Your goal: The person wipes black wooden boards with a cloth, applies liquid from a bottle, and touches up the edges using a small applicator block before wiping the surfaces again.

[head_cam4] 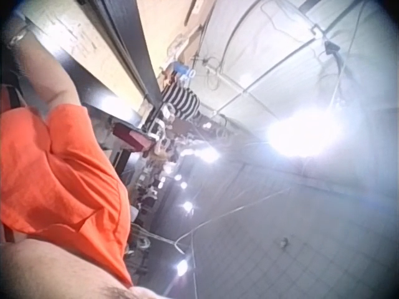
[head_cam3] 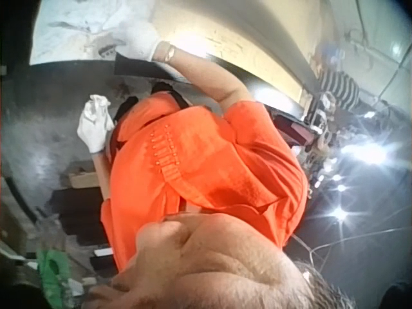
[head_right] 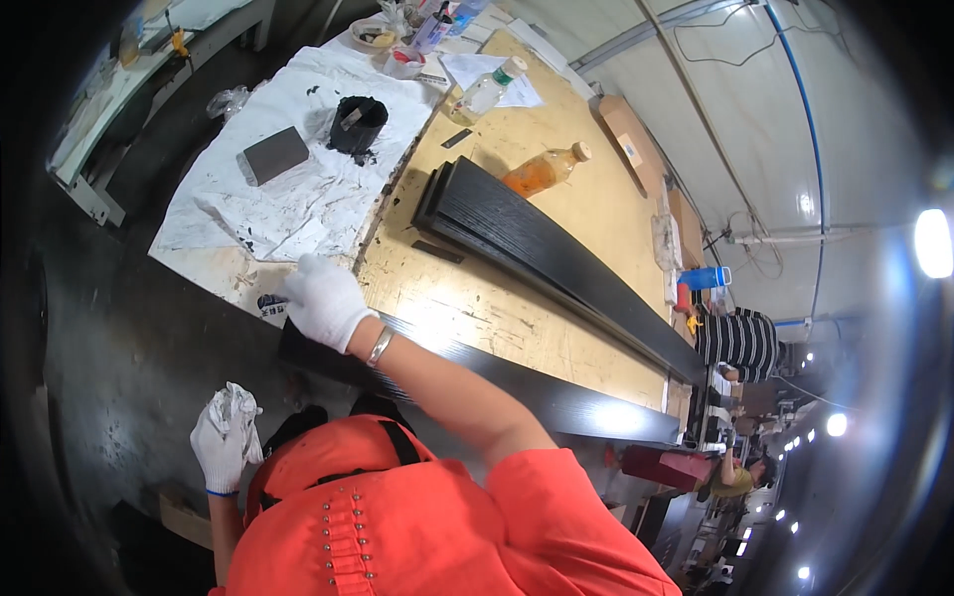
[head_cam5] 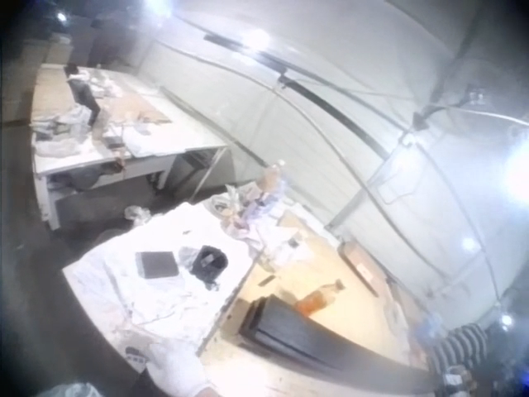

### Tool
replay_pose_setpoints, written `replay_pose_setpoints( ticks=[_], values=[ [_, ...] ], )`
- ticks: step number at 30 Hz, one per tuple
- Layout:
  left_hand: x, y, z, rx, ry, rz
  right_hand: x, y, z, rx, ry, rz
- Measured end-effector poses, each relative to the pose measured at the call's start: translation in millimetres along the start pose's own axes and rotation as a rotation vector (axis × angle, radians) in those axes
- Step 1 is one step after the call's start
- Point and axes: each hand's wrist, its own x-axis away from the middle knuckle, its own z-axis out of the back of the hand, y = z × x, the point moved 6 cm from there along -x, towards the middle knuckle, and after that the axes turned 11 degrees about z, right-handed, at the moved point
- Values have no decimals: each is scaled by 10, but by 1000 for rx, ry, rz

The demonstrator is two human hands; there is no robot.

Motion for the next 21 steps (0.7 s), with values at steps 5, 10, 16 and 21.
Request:
replay_pose_setpoints(
  ticks=[5, 10, 16, 21],
  values=[
    [-18, -39, 19, -32, -48, -14, 58, 448, 221, 39, 168, -213],
    [-57, -84, -10, 1, -28, -39, 65, -515, -79, -91, -107, 303],
    [-82, -109, 2, 28, -49, -56, 114, -183, -121, -11, -34, 106],
    [-97, -145, -45, -27, -47, -35, 219, -631, -233, -109, -175, 471]
  ],
)
